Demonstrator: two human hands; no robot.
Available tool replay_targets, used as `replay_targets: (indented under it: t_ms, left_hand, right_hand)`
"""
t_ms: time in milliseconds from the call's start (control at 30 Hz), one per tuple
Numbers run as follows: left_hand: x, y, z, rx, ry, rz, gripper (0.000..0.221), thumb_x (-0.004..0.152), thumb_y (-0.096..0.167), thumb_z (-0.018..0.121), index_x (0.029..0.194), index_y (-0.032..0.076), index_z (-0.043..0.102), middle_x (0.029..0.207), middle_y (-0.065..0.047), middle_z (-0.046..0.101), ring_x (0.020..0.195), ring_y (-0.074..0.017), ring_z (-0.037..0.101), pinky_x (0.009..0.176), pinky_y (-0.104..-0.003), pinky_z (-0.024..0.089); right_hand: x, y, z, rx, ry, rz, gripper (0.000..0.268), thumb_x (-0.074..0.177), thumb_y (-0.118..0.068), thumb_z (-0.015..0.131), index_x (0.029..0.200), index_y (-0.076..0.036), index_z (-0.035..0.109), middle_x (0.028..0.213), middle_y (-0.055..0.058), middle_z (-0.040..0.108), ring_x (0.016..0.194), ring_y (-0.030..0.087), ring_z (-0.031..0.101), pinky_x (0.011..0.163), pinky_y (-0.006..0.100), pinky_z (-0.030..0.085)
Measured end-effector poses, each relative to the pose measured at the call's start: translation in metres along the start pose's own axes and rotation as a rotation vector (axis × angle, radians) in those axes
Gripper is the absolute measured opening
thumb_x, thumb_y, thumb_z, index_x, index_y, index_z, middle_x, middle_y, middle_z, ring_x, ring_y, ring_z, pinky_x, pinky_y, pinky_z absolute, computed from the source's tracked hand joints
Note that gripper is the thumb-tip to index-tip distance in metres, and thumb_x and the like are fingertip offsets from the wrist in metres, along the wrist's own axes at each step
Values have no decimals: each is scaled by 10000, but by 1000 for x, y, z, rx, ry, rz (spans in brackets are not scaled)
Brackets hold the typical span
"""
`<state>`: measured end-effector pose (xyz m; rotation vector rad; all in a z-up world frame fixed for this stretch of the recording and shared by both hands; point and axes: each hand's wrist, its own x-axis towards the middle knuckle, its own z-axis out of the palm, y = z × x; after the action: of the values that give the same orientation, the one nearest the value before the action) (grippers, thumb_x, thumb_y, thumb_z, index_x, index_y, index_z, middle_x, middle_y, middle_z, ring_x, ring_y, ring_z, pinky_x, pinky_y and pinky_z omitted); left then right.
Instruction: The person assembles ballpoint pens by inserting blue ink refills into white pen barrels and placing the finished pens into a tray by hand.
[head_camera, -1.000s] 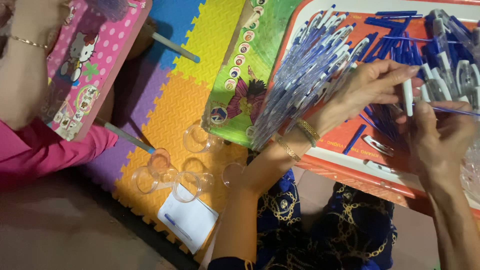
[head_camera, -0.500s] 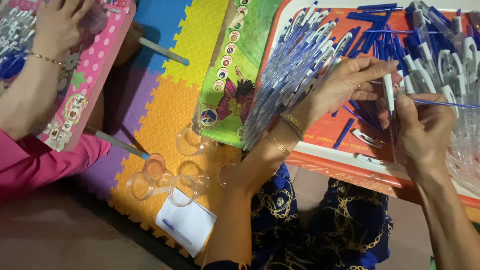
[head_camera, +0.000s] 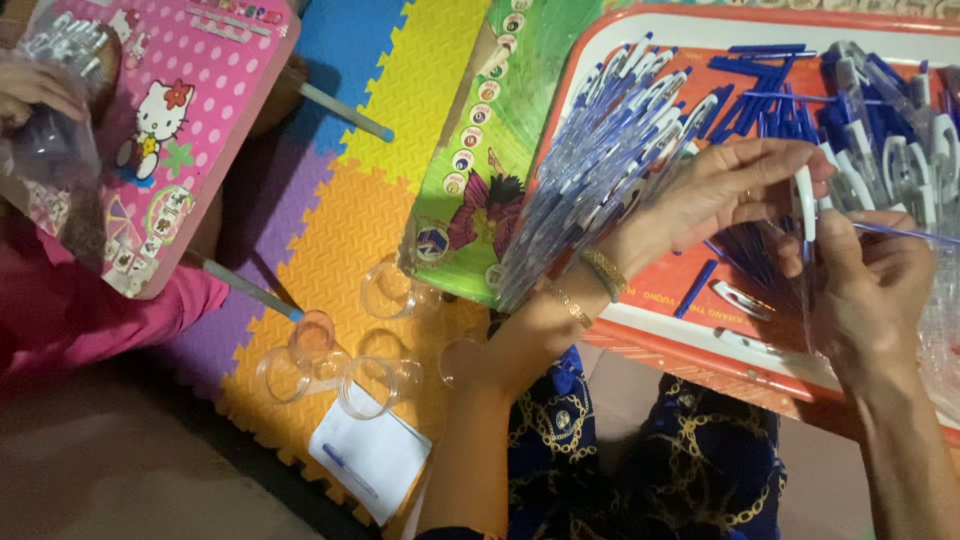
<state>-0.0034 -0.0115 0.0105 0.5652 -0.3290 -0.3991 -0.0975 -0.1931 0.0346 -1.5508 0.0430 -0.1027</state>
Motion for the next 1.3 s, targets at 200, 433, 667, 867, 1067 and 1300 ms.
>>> replay_targets:
  t_ms: [200, 433, 667, 867, 1067, 1300]
  left_hand:
    - [-5, 1, 4, 116, 214, -160, 389, 969, 194, 896, 1263, -35, 784, 1189, -261, 827, 1031, -355, 823, 920, -486, 694]
    - [-10, 10, 16, 281, 146, -253, 524, 1030, 219, 801, 1487, -12, 692, 1320, -210, 803, 1185, -277, 780, 1032, -458, 665]
    - [-15, 32, 35, 422, 196, -321, 513, 1053, 229, 709, 1491, -35, 668, 1321, -215, 787, 1196, -305, 777, 1047, -496, 681]
    - [-11, 22, 19, 408, 175, -327, 510, 1033, 210, 745, 1461, -61, 685, 1286, -236, 799, 1137, -316, 794, 1119, -493, 645]
    - [-18, 28, 32, 461, 186, -320, 575, 980, 307, 783, 1431, -41, 705, 1248, -223, 820, 1145, -331, 798, 1125, -547, 635]
    - [-10, 23, 19, 387, 240, -337, 441, 999, 238, 777, 1329, -54, 742, 1158, -211, 827, 1035, -312, 815, 963, -469, 701]
  right_hand:
    - [-9, -23, 4, -122, -63, 111, 338, 1277, -317, 677, 1333, 10, 610, 1083, 238, 751, 859, 264, 763, 787, 403, 666]
    - [-6, -10, 8, -108, 81, 77, 270, 1225, -261, 766, 1223, -78, 566, 921, 103, 663, 766, 175, 725, 738, 337, 696]
    - [-6, -25, 6, 33, -29, 173, 214, 1152, -137, 708, 1194, -18, 536, 1064, 221, 726, 910, 348, 821, 810, 419, 723]
    - [-2, -21, -5, -188, -82, 98, 223, 1154, -141, 735, 1185, 4, 569, 1068, 204, 718, 900, 307, 809, 774, 380, 699]
    - [-1, -24, -3, -227, -109, 89, 185, 1146, -108, 727, 1140, 42, 619, 985, 208, 732, 882, 314, 815, 793, 420, 721]
    - [-9, -39, 8, 82, -115, 232, 225, 1139, -135, 663, 1194, -2, 490, 1080, 312, 746, 952, 399, 820, 854, 488, 736]
